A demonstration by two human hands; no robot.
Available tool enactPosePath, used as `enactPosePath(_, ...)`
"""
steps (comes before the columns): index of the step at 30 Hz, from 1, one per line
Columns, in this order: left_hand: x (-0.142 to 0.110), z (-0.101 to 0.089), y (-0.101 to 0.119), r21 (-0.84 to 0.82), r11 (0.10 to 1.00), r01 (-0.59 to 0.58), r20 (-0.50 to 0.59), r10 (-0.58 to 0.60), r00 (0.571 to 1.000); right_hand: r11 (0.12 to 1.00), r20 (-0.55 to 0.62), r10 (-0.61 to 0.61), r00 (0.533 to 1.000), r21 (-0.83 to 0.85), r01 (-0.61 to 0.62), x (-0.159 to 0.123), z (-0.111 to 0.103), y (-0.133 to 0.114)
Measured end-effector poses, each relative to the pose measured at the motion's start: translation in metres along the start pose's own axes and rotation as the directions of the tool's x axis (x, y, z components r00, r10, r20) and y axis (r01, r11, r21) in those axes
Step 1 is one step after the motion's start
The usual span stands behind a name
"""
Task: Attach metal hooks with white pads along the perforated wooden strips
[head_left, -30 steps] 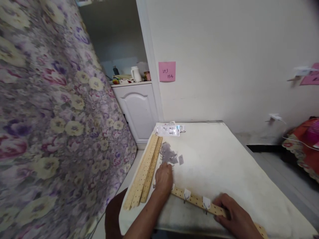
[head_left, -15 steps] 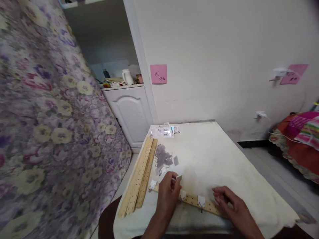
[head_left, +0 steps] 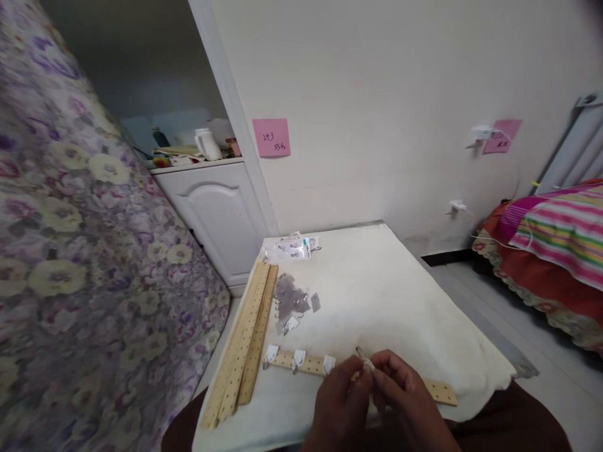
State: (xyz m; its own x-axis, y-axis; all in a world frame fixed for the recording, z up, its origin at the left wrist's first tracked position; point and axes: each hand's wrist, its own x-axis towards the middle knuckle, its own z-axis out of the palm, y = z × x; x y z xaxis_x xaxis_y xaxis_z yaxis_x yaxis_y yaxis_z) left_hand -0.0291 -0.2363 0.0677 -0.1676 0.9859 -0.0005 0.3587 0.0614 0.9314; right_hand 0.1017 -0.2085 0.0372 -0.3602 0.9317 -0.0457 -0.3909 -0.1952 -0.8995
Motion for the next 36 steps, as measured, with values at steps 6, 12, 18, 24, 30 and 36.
enactPosePath(6,0.0,0.006,-0.007,0.037,0.993,-0.116,0.015,0.116,0.993,0.999,-0.038,-0.009,0.999,-0.053,0.007,0.001,-0.006,-0.003)
enactPosePath(12,-0.004,0.001,-0.03,0.095,0.86,-0.501,0.023,0.501,0.865,0.935,-0.047,-0.061,0.997,-0.351,0.041,0.005,-0.033,-0.017)
enactPosePath(18,-0.018,0.04,-0.087,0.176,0.862,-0.475,0.262,0.424,0.867,0.778,0.051,-0.067,0.996,-0.623,0.084,0.009,-0.069,-0.032)
enactPosePath(24,-0.018,0.063,-0.112,0.238,0.879,-0.414,0.564,0.222,0.795,0.676,0.207,0.026,0.978,-0.724,0.136,0.016,-0.086,-0.036)
enactPosePath(30,-0.013,0.057,-0.093,0.338,0.851,-0.401,0.581,0.147,0.801,0.602,0.331,0.123,0.935,-0.774,0.195,0.026,-0.101,-0.039)
enactPosePath(36,-0.013,0.055,-0.063,0.455,0.817,-0.353,0.6,0.012,0.8,0.614,0.377,0.173,0.91,-0.763,0.199,0.032,-0.105,-0.04)
